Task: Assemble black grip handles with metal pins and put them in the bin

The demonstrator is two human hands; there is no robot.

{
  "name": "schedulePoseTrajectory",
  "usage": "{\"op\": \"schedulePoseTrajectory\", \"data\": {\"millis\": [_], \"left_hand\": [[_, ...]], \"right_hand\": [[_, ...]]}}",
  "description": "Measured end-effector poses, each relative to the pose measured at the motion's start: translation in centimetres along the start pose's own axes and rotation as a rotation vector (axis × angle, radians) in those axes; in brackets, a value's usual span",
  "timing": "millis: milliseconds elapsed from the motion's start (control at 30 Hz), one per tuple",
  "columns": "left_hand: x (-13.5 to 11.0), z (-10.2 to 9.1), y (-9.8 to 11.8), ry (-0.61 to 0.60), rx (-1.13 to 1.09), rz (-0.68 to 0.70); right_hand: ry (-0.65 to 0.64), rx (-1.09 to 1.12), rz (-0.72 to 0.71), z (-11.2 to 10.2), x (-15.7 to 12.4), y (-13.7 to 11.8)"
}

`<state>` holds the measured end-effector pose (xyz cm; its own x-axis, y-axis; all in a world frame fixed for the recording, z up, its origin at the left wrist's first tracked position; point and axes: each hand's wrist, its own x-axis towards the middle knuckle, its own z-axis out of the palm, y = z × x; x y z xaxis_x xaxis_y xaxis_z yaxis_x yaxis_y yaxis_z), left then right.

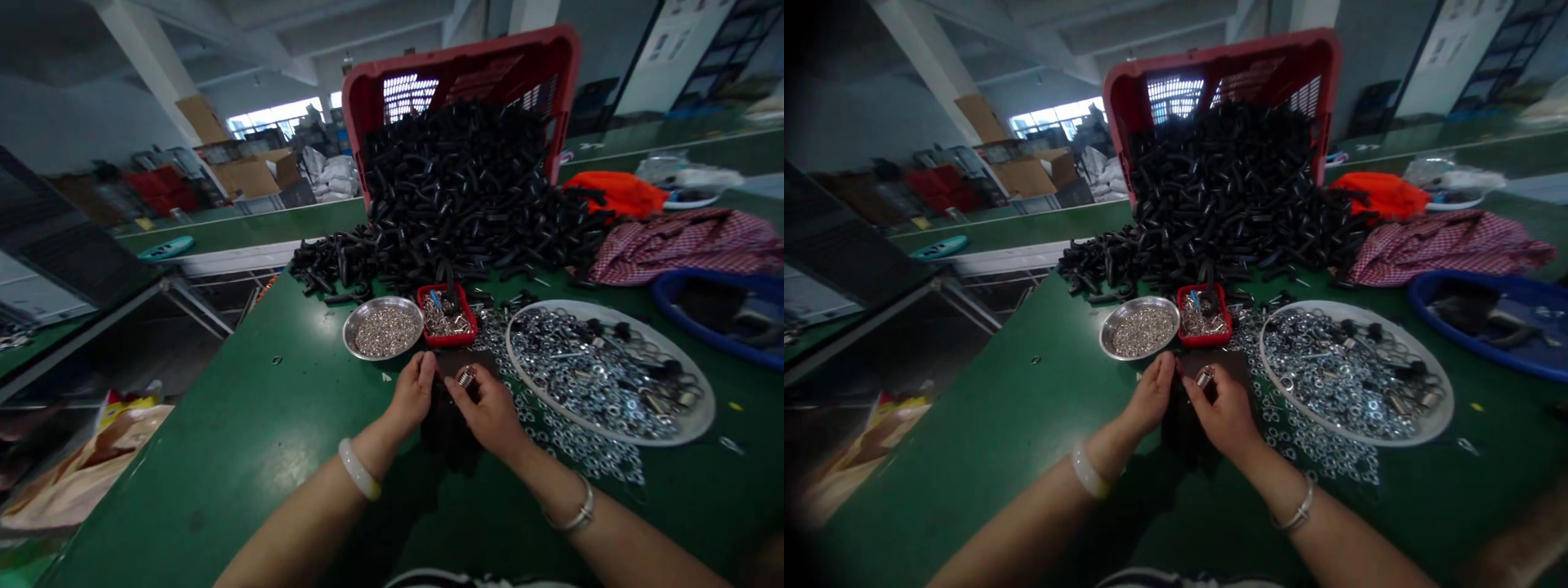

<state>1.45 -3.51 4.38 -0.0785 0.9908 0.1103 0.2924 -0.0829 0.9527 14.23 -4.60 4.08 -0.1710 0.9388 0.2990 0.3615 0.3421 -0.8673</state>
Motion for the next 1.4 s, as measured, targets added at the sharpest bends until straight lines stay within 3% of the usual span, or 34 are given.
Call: {"op": "schedulePoseTrajectory", "data": {"millis": [267,433,567,733,1000,1100,1233,1400], "left_hand": [[0.3,0.6,0.7,0.015,-0.011,-0.006],[0.2,0.6,0.5,0.072,0.104,0.114],[0.0,0.6,0.4,0.027,0.095,0.173],[-0.2,0.8,0.3,-0.055,0.032,0.157],[0.6,0.7,0.3,-0.184,-0.073,0.032],[0.6,0.9,0.3,-0.175,-0.064,0.021],[0.4,1.1,0.5,-0.112,-0.085,0.028],[0.3,0.7,0.8,-0.219,-0.011,0.054]], "right_hand": [[0.090,-0.044,-0.004,-1.9,0.5,-0.2],[0.089,-0.134,-0.042,-2.0,1.0,-0.3],[0.079,-0.208,-0.088,-1.7,0.9,-0.3],[-0.070,-0.258,-0.125,-1.8,0.9,0.5],[-0.377,-0.339,0.005,-2.6,1.2,0.0],[-0.393,-0.353,0.089,-2.6,1.0,-0.8],[-0.312,-0.244,0.108,-2.4,0.6,-1.0],[-0.334,-0.233,0.069,-2.3,0.1,-1.0]]}}
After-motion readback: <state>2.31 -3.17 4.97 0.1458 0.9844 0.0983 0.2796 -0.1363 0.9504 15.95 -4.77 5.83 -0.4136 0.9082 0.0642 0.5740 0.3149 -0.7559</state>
